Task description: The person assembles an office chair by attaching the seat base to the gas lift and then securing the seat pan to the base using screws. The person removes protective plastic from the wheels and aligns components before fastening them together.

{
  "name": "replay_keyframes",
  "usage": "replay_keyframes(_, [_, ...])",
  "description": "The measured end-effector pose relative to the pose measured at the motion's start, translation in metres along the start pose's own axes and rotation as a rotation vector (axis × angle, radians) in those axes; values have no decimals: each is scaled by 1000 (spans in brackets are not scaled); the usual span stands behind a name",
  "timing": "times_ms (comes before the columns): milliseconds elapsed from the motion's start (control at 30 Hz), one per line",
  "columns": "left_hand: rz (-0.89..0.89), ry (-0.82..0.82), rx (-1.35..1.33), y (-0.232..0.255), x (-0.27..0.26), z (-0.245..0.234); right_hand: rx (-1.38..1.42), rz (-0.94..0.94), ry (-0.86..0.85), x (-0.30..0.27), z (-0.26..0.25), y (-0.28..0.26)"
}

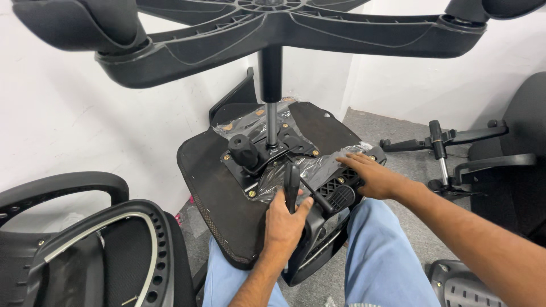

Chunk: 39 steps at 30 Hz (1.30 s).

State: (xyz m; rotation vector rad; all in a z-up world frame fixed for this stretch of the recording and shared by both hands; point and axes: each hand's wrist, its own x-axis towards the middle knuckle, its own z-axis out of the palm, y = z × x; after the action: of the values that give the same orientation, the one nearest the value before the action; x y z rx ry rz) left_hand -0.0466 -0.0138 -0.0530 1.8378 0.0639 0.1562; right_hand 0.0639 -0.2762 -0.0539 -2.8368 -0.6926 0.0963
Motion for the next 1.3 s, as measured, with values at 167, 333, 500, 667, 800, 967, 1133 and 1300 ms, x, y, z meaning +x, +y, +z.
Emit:
replay_keyframes(167, [-182,-153,138,-2,-16,9,-220,74,-223,21,-3,-12])
replay_keyframes(333, [-240,-155,165,2,-31,9,-283,25,-126,17,-8,-22])
replay_keyframes(500, [-306,-224,128,2,-33,12,-204,-29,-69,14,-5,-16])
replay_keyframes(667, [-333,-199,203,5,-38,15,-167,-56,-33,10,-11,-24])
replay_keyframes(800, [-386,-186,261,7,-41,8,-182,-42,-47,4,-15,-38])
replay_keyframes(967, [-391,-114,372,8,-43,3,-171,-83,-27,-1,-15,-47])
replay_keyframes(1133, [-371,-86,356,5,-47,-7,-150,-113,19,-5,-9,-56])
replay_keyframes(1300, [-396,-148,391,5,-50,-26,-104,-89,52,-17,-4,-66])
